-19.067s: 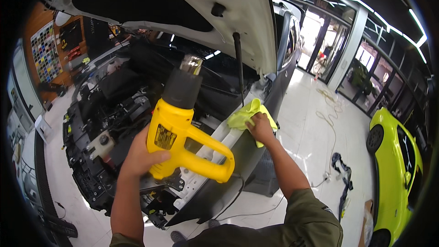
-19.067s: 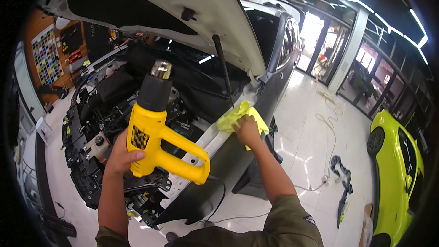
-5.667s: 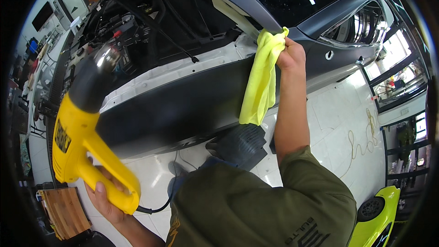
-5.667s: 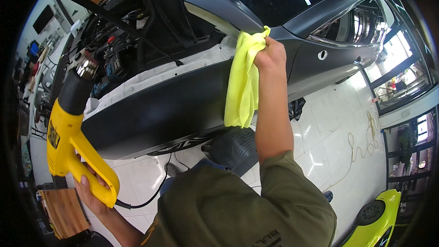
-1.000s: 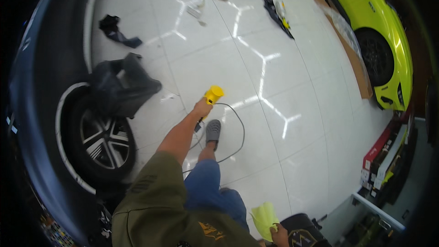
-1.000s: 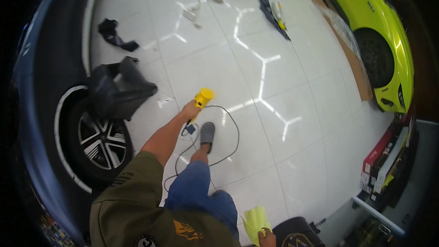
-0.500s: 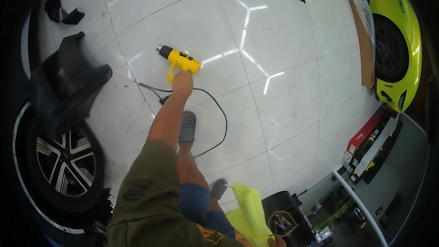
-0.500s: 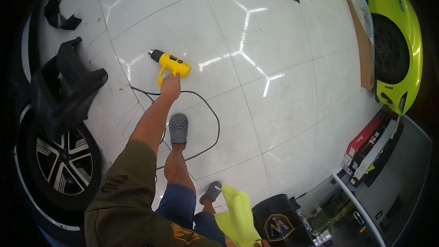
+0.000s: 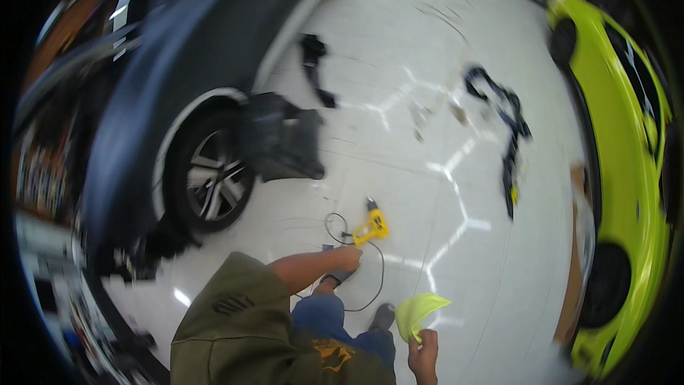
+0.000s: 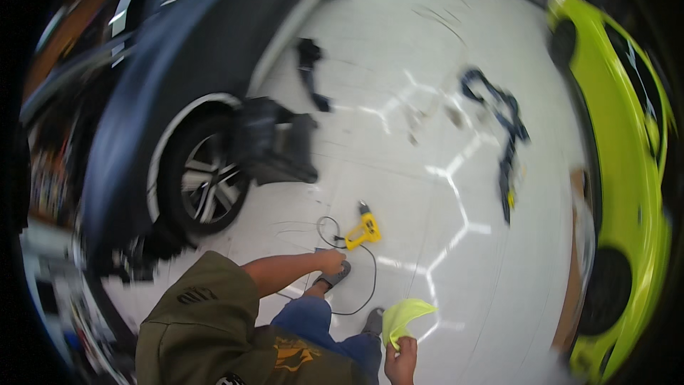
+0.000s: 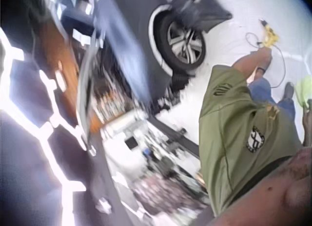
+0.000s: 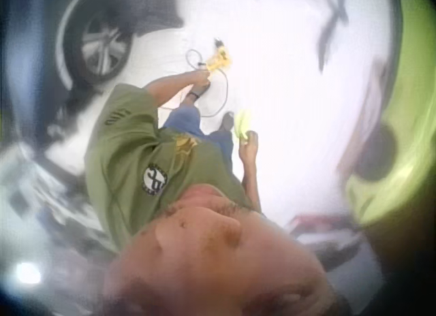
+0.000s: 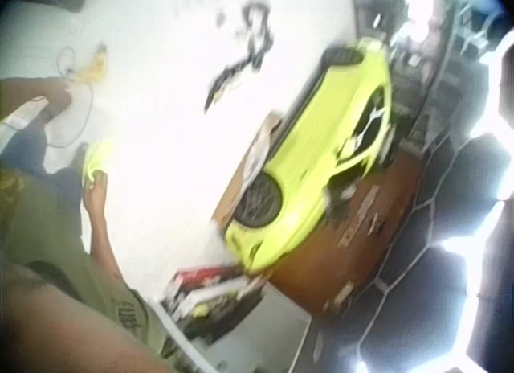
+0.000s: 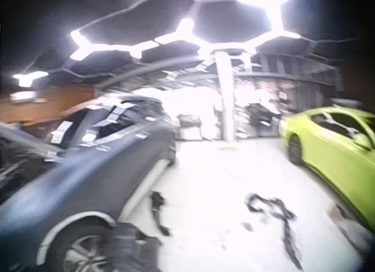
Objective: The person cleans the front fender area, uses a cordless drill to remove fasteners, and then uses a heat gun to warm the fender while pressing it into place. The person repeatedly aligns and secures the fender along the wheel arch and door gap.
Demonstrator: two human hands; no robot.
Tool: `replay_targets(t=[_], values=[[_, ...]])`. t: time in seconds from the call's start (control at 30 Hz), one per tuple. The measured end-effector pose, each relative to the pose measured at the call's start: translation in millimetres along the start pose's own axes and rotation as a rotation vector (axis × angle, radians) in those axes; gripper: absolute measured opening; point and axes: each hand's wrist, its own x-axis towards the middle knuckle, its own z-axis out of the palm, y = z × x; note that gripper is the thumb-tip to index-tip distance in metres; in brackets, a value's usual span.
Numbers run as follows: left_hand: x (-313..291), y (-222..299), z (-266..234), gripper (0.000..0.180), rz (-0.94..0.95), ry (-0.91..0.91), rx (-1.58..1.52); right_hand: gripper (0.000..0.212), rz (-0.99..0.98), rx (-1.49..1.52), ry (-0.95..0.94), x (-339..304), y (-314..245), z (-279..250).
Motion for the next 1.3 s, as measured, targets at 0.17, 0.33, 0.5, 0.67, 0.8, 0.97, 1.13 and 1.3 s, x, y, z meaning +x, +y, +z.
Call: replay_targets(t=[0.17, 0.33, 0.5, 0.67, 0.8, 0.97, 1.13, 1.3], values=[[-201, 35, -41, 0.052, -0.09, 0.518, -0.254, 0.021, -0.347, 0.1, -0.357, 41, -74, -45], [-350, 120, 91, 0.1, 0.167, 0.674, -0.337, 0.022, -0.463, 0.215, -0.842, 3, -206, -47], [-432, 135, 186, 0.046, 0.082, 1.303, -1.067, 0.021, -0.378, 0.582, -1.251, -84, -310, 43], [-553, 60, 296, 0.027, -0.166, 1.643, -1.257, 0.018, -0.259, 0.678, -1.487, -223, -384, 154], [-686, -9, 422, 0.023, -0.447, 1.918, -1.362, 0.019, -0.883, 0.298, -1.375, -317, -439, 273], [-817, -44, 574, 0.023, -0.865, 2.188, -1.499, 0.027, -1.553, -0.181, -1.343, -441, -499, 393], [-922, -68, 700, 0.018, -1.393, 2.496, -1.419, 0.033, -1.717, -0.573, -1.59, -501, -507, 502], [-1039, -50, 836, 0.022, -1.91, 2.92, -1.155, 0.035, -1.825, -0.818, -1.679, -558, -543, 608]])
